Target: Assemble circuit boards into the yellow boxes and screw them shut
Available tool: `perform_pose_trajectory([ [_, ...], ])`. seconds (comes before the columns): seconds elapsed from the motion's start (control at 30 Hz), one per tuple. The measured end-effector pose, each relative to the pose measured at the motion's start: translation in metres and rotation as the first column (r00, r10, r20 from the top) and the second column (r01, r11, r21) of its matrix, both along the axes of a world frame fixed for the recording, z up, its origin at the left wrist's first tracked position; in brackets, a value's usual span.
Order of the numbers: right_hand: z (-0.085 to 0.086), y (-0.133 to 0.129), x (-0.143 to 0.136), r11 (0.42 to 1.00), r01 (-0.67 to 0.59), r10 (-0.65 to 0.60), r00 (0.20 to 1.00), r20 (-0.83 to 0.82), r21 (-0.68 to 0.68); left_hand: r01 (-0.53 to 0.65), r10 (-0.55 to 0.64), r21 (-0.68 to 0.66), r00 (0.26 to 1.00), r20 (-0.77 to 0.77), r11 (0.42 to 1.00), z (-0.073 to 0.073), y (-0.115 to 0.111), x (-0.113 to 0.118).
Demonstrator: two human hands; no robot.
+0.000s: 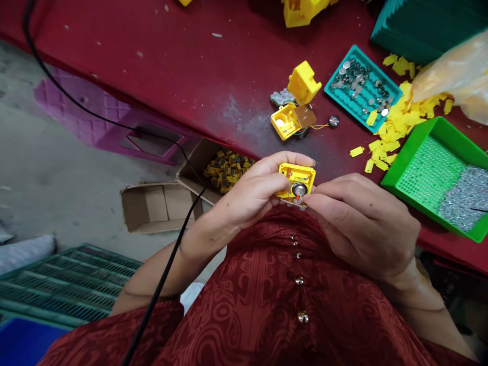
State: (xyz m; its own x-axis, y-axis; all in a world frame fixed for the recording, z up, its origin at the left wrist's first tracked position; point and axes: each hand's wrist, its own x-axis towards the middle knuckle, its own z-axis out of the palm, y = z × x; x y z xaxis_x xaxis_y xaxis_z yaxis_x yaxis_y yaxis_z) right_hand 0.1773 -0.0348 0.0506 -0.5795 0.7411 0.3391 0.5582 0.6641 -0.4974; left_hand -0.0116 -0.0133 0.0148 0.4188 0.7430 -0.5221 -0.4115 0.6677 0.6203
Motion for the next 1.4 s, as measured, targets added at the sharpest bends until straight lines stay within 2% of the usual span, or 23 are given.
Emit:
perform_pose_trajectory([
  [0.13, 0.001, 0.000, -0.001, 0.999, 0.019, -0.021, 0.999, 0.044, 0.031, -0.014, 0.014, 0.018, 0.999, 0.036, 1.000, 0.000, 0.002, 0.002],
  [0.3, 0.002, 0.008, 0.001, 0.988, 0.148, -0.143, 0.987, 0.079, -0.053, 0.038, -0.028, -0.074, 0.990, 0.135, 0.997, 0.000, 0.002, -0.002],
  [0.43, 0.002, 0.018, 0.006, 0.982, 0.121, -0.114, 0.992, 0.060, -0.147, 0.039, -0.037, -0.052, 0.998, 0.048, 0.998, 0.001, 0.000, -0.003],
  [0.6, 0.003, 0.025, 0.009, 0.978, 0.144, -0.126, 0.984, 0.126, -0.151, 0.052, -0.048, 0.054, 0.996, -0.074, 0.997, 0.000, -0.002, 0.001],
  [0.73, 0.004, 0.028, 0.007, 0.994, 0.052, -0.039, 0.990, 0.139, -0.094, 0.041, -0.036, 0.091, 0.998, -0.060, 0.995, -0.004, -0.003, 0.005],
  [0.93, 0.002, 0.027, 0.007, 0.996, 0.051, -0.035, 0.981, 0.189, -0.077, 0.055, -0.048, 0.116, 0.997, -0.067, 0.992, -0.007, -0.003, 0.005],
  [1.1, -0.006, 0.029, 0.011, 0.998, 0.033, -0.024, 0.982, 0.186, -0.048, 0.079, -0.063, 0.169, 0.993, -0.099, 0.982, -0.010, -0.005, 0.002],
  [1.23, -0.013, 0.032, 0.009, 0.999, -0.044, 0.038, 0.983, 0.177, 0.030, 0.050, -0.031, 0.184, 0.994, -0.108, 0.982, -0.016, -0.007, 0.003],
  [1.33, -0.014, 0.032, 0.006, 0.989, -0.008, -0.015, 0.988, 0.154, 0.146, 0.019, -0.010, 0.153, 0.998, -0.062, 0.988, -0.019, -0.009, 0.004],
  [1.4, -0.014, 0.031, 0.006, 0.981, 0.065, -0.074, 0.996, 0.043, 0.182, -0.009, 0.011, 0.102, 1.000, -0.024, 0.995, -0.018, -0.009, 0.004],
])
